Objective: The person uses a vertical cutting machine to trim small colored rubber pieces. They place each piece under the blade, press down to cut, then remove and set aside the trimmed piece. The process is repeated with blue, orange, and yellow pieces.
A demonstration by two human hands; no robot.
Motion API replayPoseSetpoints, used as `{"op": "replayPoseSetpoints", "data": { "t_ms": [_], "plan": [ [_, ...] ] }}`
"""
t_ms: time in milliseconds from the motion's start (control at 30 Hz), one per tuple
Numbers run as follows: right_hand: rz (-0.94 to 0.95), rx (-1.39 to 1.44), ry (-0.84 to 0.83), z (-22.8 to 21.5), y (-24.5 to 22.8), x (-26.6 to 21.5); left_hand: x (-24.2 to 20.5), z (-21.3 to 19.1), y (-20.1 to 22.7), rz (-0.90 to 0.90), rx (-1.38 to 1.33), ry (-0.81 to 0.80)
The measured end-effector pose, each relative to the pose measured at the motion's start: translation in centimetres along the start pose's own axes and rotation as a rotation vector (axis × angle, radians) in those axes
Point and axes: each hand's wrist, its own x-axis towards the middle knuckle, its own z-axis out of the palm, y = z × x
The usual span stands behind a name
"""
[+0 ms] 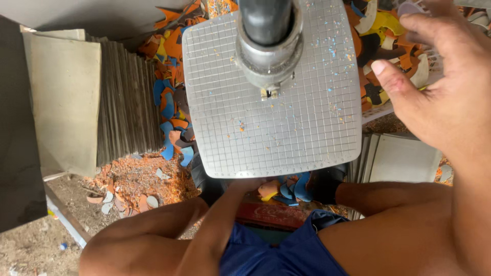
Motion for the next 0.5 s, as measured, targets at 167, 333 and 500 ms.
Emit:
{"op": "replayPoseSetpoints", "data": {
  "t_ms": [167, 333, 500],
  "plan": [
    [0.010, -0.068, 0.021, -0.7, -1.6, 1.1, -2.4, -4.0, 0.6, -0.134, 0.032, 0.048],
    [0.042, -0.126, 0.022, -1.2, -3.1, 1.5, -11.3, -9.1, 5.6, 0.026, -0.618, 0.217],
    [0.047, -0.142, 0.043, -0.9, -3.7, 2.0, -20.7, -14.9, 11.8, 0.225, -0.905, 0.016]
  ]
}}
